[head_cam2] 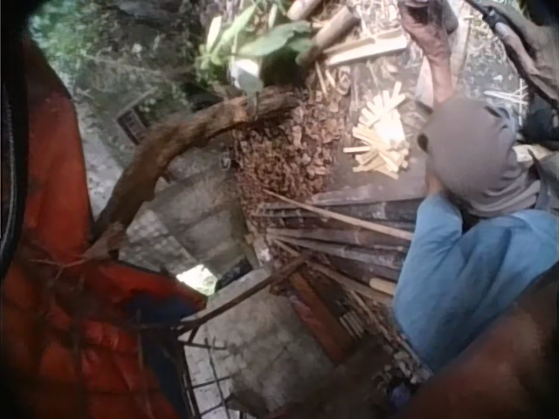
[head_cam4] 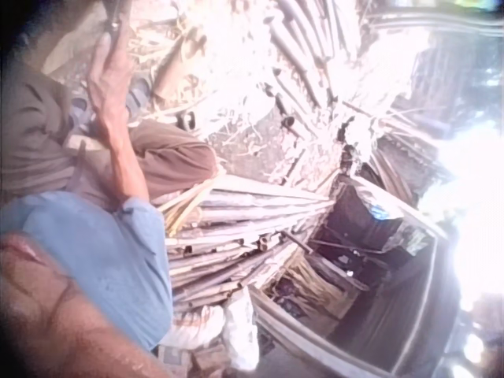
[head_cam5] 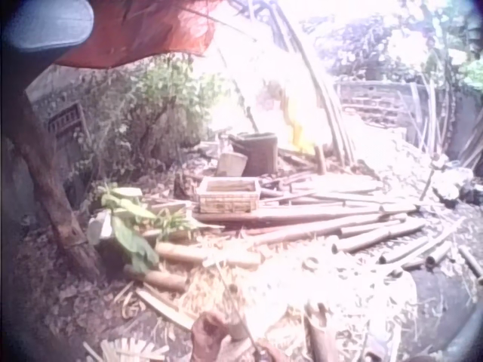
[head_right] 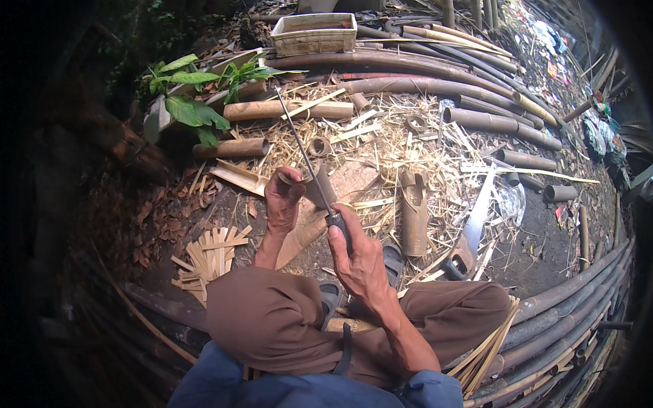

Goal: The person sits on the ground and uses a knife to cut and split bamboo pieces. They repeatedly position bamboo sections, strike them with the knife, and separate the split pieces, accumulating small bamboo strips on the ground.

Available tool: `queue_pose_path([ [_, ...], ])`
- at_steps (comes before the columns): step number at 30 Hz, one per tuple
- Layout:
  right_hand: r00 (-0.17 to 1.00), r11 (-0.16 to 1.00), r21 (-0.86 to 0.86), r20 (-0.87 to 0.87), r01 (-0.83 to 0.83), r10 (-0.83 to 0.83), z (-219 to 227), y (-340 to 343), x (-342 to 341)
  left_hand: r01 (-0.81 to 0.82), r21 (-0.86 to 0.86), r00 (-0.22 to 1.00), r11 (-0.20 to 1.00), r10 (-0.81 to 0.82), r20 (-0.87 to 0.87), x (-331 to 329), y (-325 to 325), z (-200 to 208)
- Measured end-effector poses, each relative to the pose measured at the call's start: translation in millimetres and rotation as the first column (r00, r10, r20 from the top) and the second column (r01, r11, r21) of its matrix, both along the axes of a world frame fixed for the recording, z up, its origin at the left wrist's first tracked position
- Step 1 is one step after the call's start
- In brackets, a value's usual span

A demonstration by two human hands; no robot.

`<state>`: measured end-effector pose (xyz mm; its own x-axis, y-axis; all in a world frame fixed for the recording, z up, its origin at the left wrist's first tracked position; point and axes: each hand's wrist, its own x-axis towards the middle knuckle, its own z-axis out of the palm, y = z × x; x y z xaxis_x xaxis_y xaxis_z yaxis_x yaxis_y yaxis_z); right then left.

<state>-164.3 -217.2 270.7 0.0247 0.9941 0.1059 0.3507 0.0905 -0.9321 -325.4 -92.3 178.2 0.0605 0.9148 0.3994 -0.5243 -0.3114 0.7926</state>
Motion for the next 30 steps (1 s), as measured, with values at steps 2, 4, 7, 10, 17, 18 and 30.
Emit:
queue_pose_path([
  [2,1.0,1.0,0.0,-0.002,-0.011,0.011,-3.5,1.2,-0.3,0.012,0.004,1.0,1.0,-0.012,-0.007,0.5,1.6,-0.7],
  [4,1.0,1.0,-0.019,-0.004,-0.023,0.023,-4.0,0.7,-3.1,0.008,0.007,1.0,1.0,-0.008,-0.002,0.2,2.3,-3.1],
  [7,1.0,0.999,-0.021,0.011,-0.025,0.025,-1.8,0.2,-6.3,0.0,-0.005,1.0,1.0,0.0,-0.002,-0.1,2.8,-4.9],
  [10,0.995,1.0,0.0,0.1,-0.023,0.023,-7.7,-0.7,-6.8,0.011,-0.041,1.0,0.999,-0.011,0.011,2.9,1.8,-0.3],
  [17,0.989,0.995,0.101,0.15,-0.025,0.01,-6.3,-4.6,-6.7,-0.276,0.057,0.852,0.959,0.272,-0.447,-1.5,-1.8,13.4],
  [18,0.991,0.993,0.116,0.133,-0.026,0.01,-6.7,-5.6,-5.8,-0.333,0.119,0.756,0.936,0.34,-0.559,-3.3,-2.3,16.6],
  [30,0.995,0.999,0.044,0.096,-0.019,0.015,-4.1,-1.3,1.6,0.04,0.038,0.983,0.998,-0.032,-0.179,-13.2,7.2,5.4],
])
